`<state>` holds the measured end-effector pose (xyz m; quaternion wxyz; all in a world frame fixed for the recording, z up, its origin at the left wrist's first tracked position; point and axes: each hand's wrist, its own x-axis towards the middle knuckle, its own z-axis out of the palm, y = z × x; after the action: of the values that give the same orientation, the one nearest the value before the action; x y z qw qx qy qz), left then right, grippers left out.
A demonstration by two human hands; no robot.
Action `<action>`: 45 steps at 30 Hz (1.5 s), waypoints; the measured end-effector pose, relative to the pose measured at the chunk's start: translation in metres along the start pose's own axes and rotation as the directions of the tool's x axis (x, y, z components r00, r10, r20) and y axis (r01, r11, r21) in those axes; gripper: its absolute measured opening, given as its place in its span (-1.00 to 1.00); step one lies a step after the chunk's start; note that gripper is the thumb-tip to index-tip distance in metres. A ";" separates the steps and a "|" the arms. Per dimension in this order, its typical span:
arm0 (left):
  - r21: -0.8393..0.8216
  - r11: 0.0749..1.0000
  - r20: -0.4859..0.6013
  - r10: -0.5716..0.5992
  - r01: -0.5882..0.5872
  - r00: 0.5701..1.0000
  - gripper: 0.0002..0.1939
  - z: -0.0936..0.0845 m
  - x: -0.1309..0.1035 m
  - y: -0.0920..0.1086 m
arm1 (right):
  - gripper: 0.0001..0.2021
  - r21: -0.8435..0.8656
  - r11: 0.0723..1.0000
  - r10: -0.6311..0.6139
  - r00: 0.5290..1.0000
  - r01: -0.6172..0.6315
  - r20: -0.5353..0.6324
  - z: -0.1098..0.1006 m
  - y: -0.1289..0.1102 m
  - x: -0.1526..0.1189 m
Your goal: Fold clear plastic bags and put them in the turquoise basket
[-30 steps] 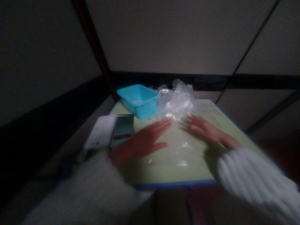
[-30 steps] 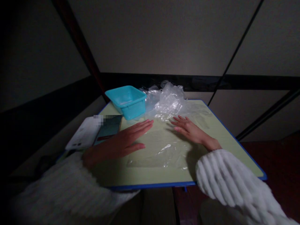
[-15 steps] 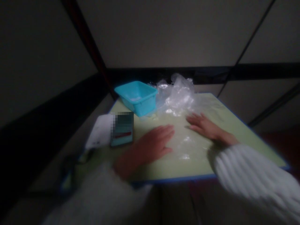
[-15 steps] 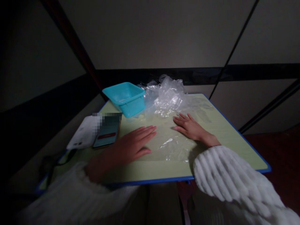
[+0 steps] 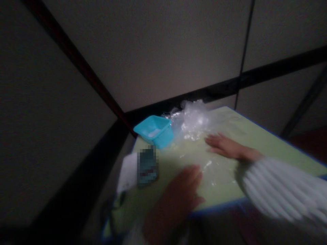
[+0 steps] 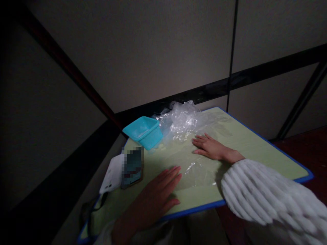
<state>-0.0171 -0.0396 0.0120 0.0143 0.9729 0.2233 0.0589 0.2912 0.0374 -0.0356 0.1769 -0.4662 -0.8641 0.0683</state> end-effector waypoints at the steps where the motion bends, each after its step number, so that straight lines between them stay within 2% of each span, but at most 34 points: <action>1: -0.011 0.999 -0.007 0.032 -0.032 0.999 -0.37 0.000 0.002 -0.008 | -0.43 0.006 1.000 -0.001 1.000 0.001 0.002 0.000 0.001 0.000; 4: -0.079 0.993 -0.052 0.084 -0.088 0.995 -0.50 0.002 0.012 -0.036 | -0.42 0.034 0.999 0.016 1.000 -0.017 0.011 -0.002 0.001 0.000; 6: -0.142 0.985 -0.125 0.079 -0.096 0.989 -0.60 0.007 0.018 -0.052 | -0.43 0.073 0.997 0.036 0.999 -0.036 0.006 -0.007 -0.002 0.000; 10: -0.236 0.971 -0.190 -0.019 -0.027 0.982 -0.69 0.020 0.024 -0.068 | -0.46 0.245 0.968 0.060 0.997 -0.047 -0.046 -0.017 -0.015 0.001; 17: -0.318 0.947 -0.221 -0.117 0.042 0.968 -0.77 0.032 0.030 -0.078 | -0.56 0.507 0.859 0.167 0.976 -0.073 -0.141 -0.018 -0.019 0.003; 24: -0.396 0.918 -0.223 -0.127 0.029 0.966 -0.78 0.031 0.035 -0.072 | -0.74 0.576 0.816 0.128 0.963 0.033 -0.237 -0.014 -0.020 0.007; 26: -0.400 0.916 -0.231 -0.126 0.024 0.965 -0.78 0.032 0.036 -0.071 | -0.70 0.627 0.776 0.087 0.974 0.067 -0.211 -0.013 -0.022 0.005; 29: -0.389 0.921 -0.234 -0.128 0.028 0.964 -0.79 0.032 0.038 -0.070 | -0.56 0.702 0.709 0.027 0.993 0.060 -0.112 -0.018 -0.024 0.002; 31: -0.380 0.924 -0.231 -0.134 0.038 0.964 -0.79 0.033 0.039 -0.069 | -0.56 0.655 0.755 0.024 0.995 0.043 -0.093 -0.023 -0.026 0.001; 33: -0.370 0.928 -0.226 -0.144 0.052 0.963 -0.78 0.034 0.039 -0.068 | -0.55 0.518 0.854 -0.001 0.996 0.048 -0.090 -0.027 -0.030 0.001; 36: -0.347 0.933 -0.207 -0.174 0.094 0.963 -0.65 0.036 0.037 -0.067 | -0.41 0.286 0.952 -0.118 0.993 0.106 0.025 -0.025 -0.038 0.004; 40: -0.307 0.939 -0.111 -0.195 0.153 0.975 -0.36 0.040 0.035 -0.067 | -0.23 0.134 0.971 -0.222 0.959 0.200 0.175 -0.009 -0.047 0.009; 45: -0.197 0.969 -0.011 -0.157 0.152 0.988 -0.37 0.039 0.035 -0.068 | -0.16 0.093 0.969 -0.246 0.944 0.231 0.220 -0.002 -0.049 0.010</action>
<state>-0.0102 0.0369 -0.0268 0.1114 0.9456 0.2916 0.0921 0.2482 0.0185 -0.0177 0.0981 -0.3411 -0.9261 0.1282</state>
